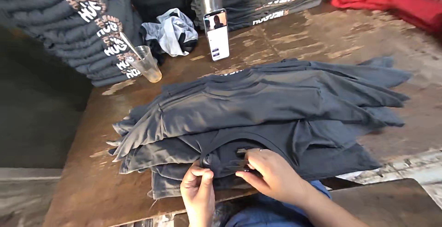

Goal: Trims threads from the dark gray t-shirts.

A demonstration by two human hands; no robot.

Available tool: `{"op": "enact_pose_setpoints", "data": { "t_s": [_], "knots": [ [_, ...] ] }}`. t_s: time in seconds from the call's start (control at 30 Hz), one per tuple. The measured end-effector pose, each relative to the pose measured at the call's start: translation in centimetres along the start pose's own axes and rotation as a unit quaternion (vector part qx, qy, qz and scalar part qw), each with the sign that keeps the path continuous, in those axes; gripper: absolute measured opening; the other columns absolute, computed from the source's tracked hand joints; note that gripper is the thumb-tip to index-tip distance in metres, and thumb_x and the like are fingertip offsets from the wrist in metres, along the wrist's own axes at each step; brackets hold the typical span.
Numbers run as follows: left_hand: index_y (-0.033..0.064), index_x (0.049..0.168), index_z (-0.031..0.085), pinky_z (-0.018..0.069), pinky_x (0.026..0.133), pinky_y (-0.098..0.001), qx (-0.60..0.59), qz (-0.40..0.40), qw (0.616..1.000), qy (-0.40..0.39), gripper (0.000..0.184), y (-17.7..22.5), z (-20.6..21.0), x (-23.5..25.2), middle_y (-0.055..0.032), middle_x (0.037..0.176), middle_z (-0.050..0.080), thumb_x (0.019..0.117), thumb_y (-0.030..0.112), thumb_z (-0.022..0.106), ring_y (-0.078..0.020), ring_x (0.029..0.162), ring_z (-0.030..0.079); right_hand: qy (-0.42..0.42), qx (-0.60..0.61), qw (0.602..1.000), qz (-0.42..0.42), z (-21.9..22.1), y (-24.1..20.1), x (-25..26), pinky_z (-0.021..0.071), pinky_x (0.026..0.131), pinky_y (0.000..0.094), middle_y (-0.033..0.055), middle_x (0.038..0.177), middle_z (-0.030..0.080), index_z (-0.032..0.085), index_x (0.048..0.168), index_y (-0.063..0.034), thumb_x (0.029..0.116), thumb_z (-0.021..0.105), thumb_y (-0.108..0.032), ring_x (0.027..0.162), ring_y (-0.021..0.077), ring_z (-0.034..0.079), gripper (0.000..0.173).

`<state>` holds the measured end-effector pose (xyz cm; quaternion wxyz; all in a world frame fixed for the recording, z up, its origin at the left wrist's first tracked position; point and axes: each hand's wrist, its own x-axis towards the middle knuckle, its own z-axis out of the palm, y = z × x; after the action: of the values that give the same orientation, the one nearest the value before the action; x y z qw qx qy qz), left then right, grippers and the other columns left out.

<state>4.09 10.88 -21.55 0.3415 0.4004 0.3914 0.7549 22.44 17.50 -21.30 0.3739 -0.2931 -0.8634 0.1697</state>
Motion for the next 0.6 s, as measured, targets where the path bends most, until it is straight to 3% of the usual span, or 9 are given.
{"op": "enact_pose_setpoints", "data": {
  "t_s": [0.1, 0.23, 0.43, 0.53, 0.6],
  "knots": [
    [0.0216, 0.090, 0.077, 0.0561, 0.084, -0.0185, -0.042, -0.009, 0.999, -0.013, 0.005, 0.1, 0.0, -0.4, 0.0081, 0.098, 0.074, 0.0915, 0.026, 0.076, -0.0005, 0.094, 0.068, -0.010, -0.053, 0.998, -0.026, 0.4, 0.0, -0.1, 0.0465, 0.056, 0.0333, 0.0039, 0.066, 0.054, 0.056, 0.080, -0.0111, 0.1029, 0.051, -0.040, 0.061, 0.0202, 0.057, 0.037],
    [0.0180, 0.091, 0.077, 0.0587, 0.082, -0.0226, -0.006, 0.012, 1.000, -0.009, 0.005, 0.0, -0.2, -0.9, 0.0022, 0.097, 0.074, 0.0903, 0.022, 0.078, -0.0059, 0.091, 0.070, 0.007, -0.080, 0.996, -0.043, 1.4, -0.7, 0.5, 0.0467, 0.054, 0.0330, 0.0018, 0.064, 0.056, 0.058, 0.082, -0.0123, 0.1027, 0.049, -0.039, 0.060, 0.0190, 0.059, 0.035],
    [0.0189, 0.095, 0.078, 0.0571, 0.084, -0.0182, 0.028, 0.028, 0.998, -0.039, 0.005, 0.2, 0.1, -1.4, 0.0049, 0.111, 0.072, 0.0919, 0.023, 0.076, -0.0034, 0.100, 0.068, 0.007, -0.114, 0.993, -0.030, 2.1, -1.7, 0.7, 0.0424, 0.047, 0.0316, -0.0015, 0.055, 0.050, 0.058, 0.079, -0.0132, 0.1025, 0.044, -0.035, 0.049, 0.0165, 0.055, 0.035],
    [0.0204, 0.095, 0.077, 0.0572, 0.082, -0.0185, 0.033, 0.027, 0.998, -0.036, 0.005, 0.1, 0.1, -1.5, 0.0068, 0.105, 0.071, 0.0931, 0.025, 0.075, -0.0030, 0.098, 0.067, 0.012, -0.105, 0.994, -0.018, 2.0, -1.8, 0.4, 0.0404, 0.045, 0.0307, -0.0020, 0.052, 0.046, 0.056, 0.077, -0.0133, 0.1037, 0.041, -0.032, 0.046, 0.0151, 0.052, 0.036],
    [0.0214, 0.097, 0.075, 0.0576, 0.083, -0.0197, 0.028, 0.024, 0.999, -0.030, 0.004, 0.2, 0.1, -1.4, 0.0077, 0.101, 0.071, 0.0942, 0.024, 0.074, -0.0029, 0.096, 0.068, 0.022, -0.038, 0.999, 0.010, 1.6, -1.7, 0.4, 0.0430, 0.048, 0.0296, -0.0006, 0.056, 0.048, 0.058, 0.082, -0.0109, 0.1054, 0.041, -0.034, 0.050, 0.0141, 0.053, 0.037]
  ]
}}
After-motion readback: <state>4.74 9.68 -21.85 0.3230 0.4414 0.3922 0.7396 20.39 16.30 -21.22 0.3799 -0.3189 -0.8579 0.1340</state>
